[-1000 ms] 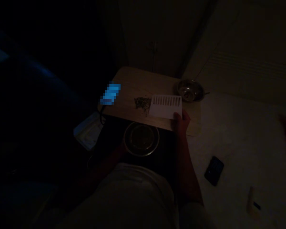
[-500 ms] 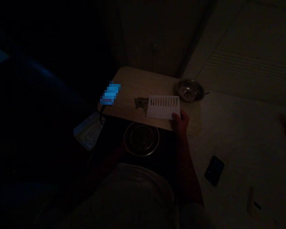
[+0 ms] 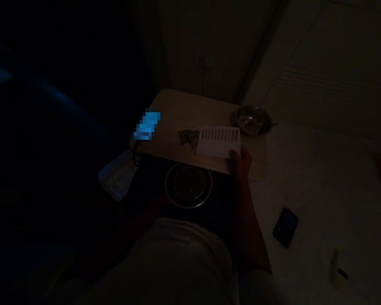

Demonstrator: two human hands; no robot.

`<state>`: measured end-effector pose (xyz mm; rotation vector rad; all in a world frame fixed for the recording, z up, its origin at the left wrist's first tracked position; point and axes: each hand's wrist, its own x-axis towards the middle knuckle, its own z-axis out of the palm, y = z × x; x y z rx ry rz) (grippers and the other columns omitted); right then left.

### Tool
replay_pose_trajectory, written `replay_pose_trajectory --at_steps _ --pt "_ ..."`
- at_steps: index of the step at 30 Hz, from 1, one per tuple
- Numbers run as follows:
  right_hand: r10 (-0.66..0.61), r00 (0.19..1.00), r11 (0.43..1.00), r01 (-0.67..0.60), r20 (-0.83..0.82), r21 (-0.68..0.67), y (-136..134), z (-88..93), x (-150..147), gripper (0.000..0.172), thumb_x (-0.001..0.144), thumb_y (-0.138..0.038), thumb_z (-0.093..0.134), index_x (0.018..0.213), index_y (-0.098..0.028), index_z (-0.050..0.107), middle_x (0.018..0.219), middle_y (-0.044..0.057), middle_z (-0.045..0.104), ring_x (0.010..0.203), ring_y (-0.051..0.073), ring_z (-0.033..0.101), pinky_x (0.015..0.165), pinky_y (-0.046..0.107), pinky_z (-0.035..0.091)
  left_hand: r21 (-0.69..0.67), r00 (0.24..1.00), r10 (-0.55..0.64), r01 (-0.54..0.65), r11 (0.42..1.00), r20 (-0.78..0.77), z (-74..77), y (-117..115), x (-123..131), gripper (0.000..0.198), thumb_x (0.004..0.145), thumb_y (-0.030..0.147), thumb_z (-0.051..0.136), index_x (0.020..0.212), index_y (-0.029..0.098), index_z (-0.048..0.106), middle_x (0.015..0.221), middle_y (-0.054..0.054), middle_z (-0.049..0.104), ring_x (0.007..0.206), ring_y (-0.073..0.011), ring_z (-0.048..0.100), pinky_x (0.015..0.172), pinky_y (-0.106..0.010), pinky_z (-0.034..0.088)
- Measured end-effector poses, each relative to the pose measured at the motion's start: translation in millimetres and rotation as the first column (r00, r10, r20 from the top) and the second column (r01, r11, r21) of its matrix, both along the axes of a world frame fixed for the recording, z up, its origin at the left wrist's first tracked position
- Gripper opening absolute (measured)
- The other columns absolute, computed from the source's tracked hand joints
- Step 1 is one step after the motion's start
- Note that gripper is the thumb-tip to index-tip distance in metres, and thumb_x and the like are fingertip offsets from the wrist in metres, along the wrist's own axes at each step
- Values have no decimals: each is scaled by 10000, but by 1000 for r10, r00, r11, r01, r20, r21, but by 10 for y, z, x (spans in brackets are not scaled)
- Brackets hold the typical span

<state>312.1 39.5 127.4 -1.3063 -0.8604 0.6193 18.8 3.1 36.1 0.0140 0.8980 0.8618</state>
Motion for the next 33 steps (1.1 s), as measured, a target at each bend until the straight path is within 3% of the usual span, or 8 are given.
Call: replay_pose_trajectory --at_steps 7,12,22,27,33 --pt "26 999 1000 -26 -30 7 11 -39 17 217 689 -300 732 868 -178 710 820 -2 694 756 153 595 740 301 485 63 998 55 -55 997 6 -1 -16 15 399 876 225 621 1271 181 654 1244 -87 717 1431 -260 439 1214 -421 313" --pt "40 996 999 -39 -84 6 -1 -35 12 218 674 -298 753 852 -179 709 773 -17 684 713 138 581 690 281 488 35 999 54 -53 998 -7 -9 -16 -7 426 887 217 614 1311 189 631 1149 -89 750 1373 -261 513 1182 -420 360" --pt "36 991 999 -36 -126 3 -13 53 -37 197 641 -257 738 817 -171 717 730 -17 677 670 130 567 656 274 460 -29 998 -23 25 999 61 186 10 43 360 961 306 512 1260 171 660 1057 -94 761 1243 -272 608 1146 -446 397" --pt "44 993 999 -45 -106 -3 -3 14 -6 192 652 -274 733 819 -181 706 748 -22 676 694 134 569 669 277 461 -45 990 -47 54 998 136 127 3 16 421 930 332 551 1296 146 646 1080 -125 753 1282 -308 577 1147 -488 381" --pt "67 993 998 -68 -95 -15 -4 -20 21 205 660 -281 745 837 -186 706 774 -17 682 711 143 584 702 300 480 7 994 15 -15 1000 104 49 3 6 432 911 265 566 1333 191 620 1155 -97 740 1306 -269 565 1159 -451 377"
